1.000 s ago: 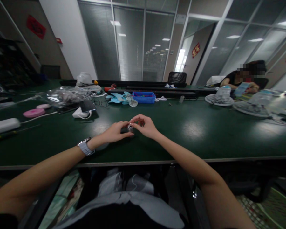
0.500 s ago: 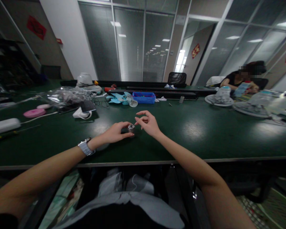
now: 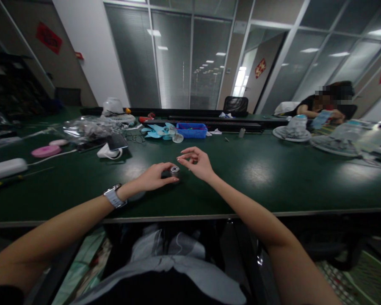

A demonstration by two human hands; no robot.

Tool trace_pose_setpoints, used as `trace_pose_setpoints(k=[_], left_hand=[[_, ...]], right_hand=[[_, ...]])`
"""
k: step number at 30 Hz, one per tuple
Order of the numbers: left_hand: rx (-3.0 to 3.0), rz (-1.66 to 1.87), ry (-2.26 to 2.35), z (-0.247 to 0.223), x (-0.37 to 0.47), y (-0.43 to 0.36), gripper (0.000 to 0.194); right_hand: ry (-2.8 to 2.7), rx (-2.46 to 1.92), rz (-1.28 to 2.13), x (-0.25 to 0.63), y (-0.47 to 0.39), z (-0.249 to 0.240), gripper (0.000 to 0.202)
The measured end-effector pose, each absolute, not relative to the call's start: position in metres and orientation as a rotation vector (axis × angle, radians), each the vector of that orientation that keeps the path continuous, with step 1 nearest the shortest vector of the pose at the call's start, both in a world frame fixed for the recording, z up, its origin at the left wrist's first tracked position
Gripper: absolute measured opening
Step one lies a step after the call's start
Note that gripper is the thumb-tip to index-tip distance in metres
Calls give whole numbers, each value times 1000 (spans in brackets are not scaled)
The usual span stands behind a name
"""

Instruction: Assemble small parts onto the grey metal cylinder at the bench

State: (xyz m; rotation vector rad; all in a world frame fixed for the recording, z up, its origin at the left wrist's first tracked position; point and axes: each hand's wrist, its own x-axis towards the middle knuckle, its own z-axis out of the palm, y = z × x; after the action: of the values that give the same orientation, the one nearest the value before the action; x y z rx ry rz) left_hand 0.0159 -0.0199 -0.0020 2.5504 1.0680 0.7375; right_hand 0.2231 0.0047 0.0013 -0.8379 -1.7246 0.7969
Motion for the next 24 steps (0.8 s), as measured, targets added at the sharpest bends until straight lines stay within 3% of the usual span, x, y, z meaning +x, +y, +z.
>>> trace_pose_setpoints(k=[9,16,24], left_hand=[[2544,726,1077,0,16,-22,39],[2546,732,1075,-2,14,-21,41],[2551,731,1065,-1,15,-21,39]], right_hand=[[-2216,-953,1206,265,31,-3,41],[-2272,-848,1039,262,29,-4,59],[-2158,-818,1222,259,34,-16,65]])
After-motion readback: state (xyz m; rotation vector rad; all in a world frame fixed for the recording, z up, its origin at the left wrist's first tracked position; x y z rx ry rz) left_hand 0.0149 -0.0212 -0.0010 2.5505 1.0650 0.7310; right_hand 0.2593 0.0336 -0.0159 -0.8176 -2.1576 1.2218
